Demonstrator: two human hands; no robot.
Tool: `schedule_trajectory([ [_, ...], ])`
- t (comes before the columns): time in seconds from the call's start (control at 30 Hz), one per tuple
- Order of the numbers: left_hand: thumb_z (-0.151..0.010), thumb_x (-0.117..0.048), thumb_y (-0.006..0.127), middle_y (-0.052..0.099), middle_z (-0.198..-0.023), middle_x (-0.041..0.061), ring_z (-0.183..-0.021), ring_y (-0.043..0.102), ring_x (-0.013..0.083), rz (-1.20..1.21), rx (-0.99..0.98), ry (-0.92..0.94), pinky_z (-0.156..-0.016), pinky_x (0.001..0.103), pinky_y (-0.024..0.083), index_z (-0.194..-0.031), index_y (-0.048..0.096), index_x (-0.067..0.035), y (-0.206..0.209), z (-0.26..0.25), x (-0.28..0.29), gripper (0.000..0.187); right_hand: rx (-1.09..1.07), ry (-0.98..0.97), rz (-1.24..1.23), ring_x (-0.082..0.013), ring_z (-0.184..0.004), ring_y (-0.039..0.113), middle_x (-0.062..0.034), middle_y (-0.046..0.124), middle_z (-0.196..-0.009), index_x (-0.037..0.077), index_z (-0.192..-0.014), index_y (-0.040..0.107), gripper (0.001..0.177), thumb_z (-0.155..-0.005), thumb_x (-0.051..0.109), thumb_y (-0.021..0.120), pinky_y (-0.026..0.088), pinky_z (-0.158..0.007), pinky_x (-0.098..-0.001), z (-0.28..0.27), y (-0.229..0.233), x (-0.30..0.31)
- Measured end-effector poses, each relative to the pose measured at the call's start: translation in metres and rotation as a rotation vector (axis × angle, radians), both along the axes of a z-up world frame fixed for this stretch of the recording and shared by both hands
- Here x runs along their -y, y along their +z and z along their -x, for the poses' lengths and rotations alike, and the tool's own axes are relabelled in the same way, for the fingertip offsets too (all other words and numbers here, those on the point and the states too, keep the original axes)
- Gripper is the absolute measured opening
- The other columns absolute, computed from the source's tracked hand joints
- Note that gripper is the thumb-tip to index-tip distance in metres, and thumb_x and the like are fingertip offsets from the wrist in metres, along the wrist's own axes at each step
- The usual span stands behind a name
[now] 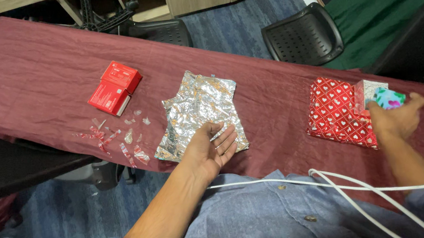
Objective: The person wraps small red boxes with silver foil and patterned paper. They fold the foil around each box, smooth the edges, and then wrap the boxes with patterned paper, securing the folds by hand.
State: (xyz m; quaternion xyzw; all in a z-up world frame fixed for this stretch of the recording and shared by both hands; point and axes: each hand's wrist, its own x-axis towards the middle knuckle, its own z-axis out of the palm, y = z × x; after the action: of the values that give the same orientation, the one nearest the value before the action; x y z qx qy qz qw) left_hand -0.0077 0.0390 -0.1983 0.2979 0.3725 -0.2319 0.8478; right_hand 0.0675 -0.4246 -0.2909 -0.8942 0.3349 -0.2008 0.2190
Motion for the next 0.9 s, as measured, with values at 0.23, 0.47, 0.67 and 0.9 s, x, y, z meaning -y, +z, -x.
schedule_trajectory([
  [0.23,-0.093,-0.02,0.054,0.07,-0.122,0.011,-0.109,0.068,0.0224,-0.019,-0.002,0.034,-0.091,0.037,0.057,-0.113,0.056,-0.012,-0.001,0.002,-0.008,0.022,-0.173,0.029,0.078,-0.0443,-0.118,0.061,-0.0232,0.065,-0.128,0.01,-0.142,0.047,0.09,-0.073,0.042,0.094,0.045,-0.1,-0.0583,-0.044,-0.006,0.016],
  [0.47,-0.094,-0.022,0.054,0.069,-0.118,0.009,-0.105,0.067,0.0205,-0.041,-0.021,0.039,-0.088,0.036,0.058,-0.114,0.058,-0.012,-0.012,0.007,-0.013,0.022,-0.302,-0.008,0.006,-0.0453,-0.126,0.051,-0.0252,0.051,-0.141,0.012,-0.151,0.033,0.116,-0.062,0.049,0.097,0.04,-0.099,-0.0643,-0.055,-0.004,0.007],
  [0.67,-0.096,-0.025,0.053,0.071,-0.113,0.007,-0.101,0.068,0.0196,-0.154,-0.066,0.021,-0.087,0.036,0.058,-0.113,0.058,-0.012,-0.044,0.0,-0.022,0.022,0.075,0.023,0.209,-0.0444,-0.129,0.05,-0.0249,0.052,-0.142,0.008,-0.154,0.034,0.103,-0.081,0.046,0.097,0.039,-0.095,-0.0662,-0.032,-0.001,-0.031],
  [0.9,-0.099,-0.025,0.053,0.068,-0.093,0.006,-0.082,0.065,0.0188,-0.356,-0.16,0.113,-0.068,0.036,0.056,-0.113,0.06,-0.011,-0.115,-0.021,-0.068,0.021,0.326,0.309,-0.25,-0.024,-0.101,0.07,-0.0158,0.066,-0.122,0.007,-0.151,0.039,0.073,-0.089,0.009,0.079,0.055,-0.09,-0.0379,0.008,0.014,-0.128],
])
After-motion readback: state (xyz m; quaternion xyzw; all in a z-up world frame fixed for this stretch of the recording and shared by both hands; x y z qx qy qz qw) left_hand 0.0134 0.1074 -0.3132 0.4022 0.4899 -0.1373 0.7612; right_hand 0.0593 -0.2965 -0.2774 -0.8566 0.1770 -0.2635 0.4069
